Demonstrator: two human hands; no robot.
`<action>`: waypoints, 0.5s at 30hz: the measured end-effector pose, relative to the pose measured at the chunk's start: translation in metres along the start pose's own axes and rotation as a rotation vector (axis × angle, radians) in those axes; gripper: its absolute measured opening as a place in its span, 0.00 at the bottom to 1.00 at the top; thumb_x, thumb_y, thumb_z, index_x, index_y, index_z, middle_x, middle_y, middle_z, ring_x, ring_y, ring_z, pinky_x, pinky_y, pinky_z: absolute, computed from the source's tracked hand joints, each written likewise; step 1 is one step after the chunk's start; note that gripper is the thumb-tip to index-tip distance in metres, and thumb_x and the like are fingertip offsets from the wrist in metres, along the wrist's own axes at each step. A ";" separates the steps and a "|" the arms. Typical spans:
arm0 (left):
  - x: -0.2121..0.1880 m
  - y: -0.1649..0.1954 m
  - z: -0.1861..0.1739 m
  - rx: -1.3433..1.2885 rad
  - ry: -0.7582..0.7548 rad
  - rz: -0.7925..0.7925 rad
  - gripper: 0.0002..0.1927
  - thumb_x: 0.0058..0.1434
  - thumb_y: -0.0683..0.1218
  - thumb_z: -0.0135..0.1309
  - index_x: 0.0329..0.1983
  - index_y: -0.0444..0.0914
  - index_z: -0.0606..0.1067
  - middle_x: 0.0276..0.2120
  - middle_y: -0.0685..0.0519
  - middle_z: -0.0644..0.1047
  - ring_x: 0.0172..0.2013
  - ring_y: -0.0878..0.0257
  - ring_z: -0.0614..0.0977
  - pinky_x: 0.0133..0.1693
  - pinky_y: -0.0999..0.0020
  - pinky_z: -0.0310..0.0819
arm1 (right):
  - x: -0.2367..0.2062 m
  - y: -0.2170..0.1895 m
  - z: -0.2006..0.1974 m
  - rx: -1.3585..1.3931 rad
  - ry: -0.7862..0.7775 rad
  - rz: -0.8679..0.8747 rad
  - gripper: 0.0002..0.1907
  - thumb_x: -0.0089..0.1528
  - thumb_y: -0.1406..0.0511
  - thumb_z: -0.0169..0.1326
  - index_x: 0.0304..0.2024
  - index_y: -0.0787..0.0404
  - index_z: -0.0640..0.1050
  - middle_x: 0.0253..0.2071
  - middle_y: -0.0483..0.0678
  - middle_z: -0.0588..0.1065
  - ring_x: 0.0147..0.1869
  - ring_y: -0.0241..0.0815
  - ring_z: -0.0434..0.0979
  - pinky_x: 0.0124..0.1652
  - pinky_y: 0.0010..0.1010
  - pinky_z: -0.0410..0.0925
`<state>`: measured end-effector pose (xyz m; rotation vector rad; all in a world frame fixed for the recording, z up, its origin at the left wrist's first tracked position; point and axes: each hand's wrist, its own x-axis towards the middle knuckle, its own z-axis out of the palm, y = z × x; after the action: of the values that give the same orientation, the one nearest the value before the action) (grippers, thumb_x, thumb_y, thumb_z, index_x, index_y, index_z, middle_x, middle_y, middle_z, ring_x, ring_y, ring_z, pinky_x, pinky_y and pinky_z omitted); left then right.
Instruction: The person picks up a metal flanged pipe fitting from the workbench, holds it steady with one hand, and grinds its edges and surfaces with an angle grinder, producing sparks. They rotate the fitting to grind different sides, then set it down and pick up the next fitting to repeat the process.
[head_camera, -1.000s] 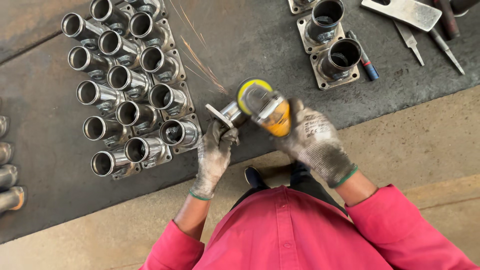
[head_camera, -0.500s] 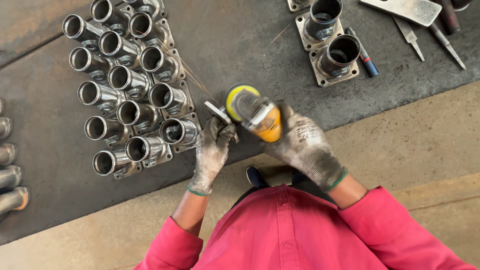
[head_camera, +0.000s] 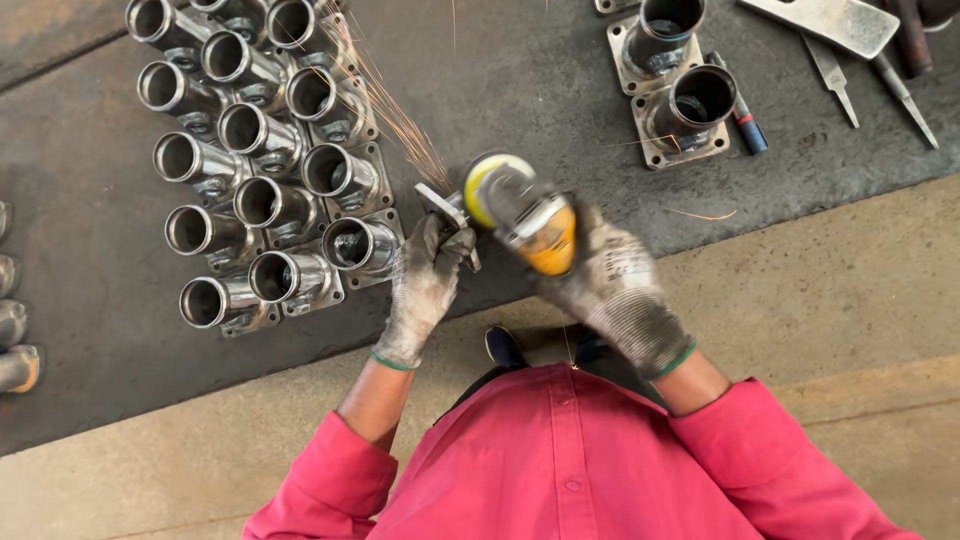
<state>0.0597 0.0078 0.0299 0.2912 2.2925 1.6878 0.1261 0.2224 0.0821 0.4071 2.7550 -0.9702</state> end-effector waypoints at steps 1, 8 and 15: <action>0.000 0.000 0.000 0.036 0.012 0.014 0.09 0.69 0.46 0.53 0.40 0.34 0.73 0.24 0.52 0.76 0.23 0.66 0.75 0.26 0.67 0.68 | 0.000 0.003 -0.003 -0.003 0.007 0.008 0.42 0.47 0.54 0.70 0.57 0.63 0.67 0.44 0.61 0.78 0.48 0.62 0.80 0.46 0.47 0.74; 0.003 -0.001 -0.003 0.088 0.026 -0.021 0.09 0.68 0.47 0.53 0.41 0.35 0.73 0.23 0.51 0.76 0.22 0.64 0.75 0.26 0.65 0.68 | -0.003 0.002 0.004 0.028 0.063 -0.063 0.42 0.48 0.55 0.70 0.57 0.66 0.65 0.43 0.62 0.78 0.46 0.62 0.81 0.44 0.47 0.74; 0.012 -0.015 -0.007 0.209 0.086 0.196 0.08 0.69 0.44 0.53 0.39 0.33 0.75 0.27 0.47 0.75 0.26 0.63 0.76 0.29 0.64 0.70 | -0.003 0.009 0.001 0.015 0.085 -0.035 0.38 0.50 0.55 0.69 0.55 0.64 0.67 0.45 0.62 0.78 0.48 0.62 0.81 0.46 0.47 0.74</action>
<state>0.0461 0.0007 0.0165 0.5113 2.5839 1.5748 0.1318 0.2275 0.0768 0.4129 2.8411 -1.0055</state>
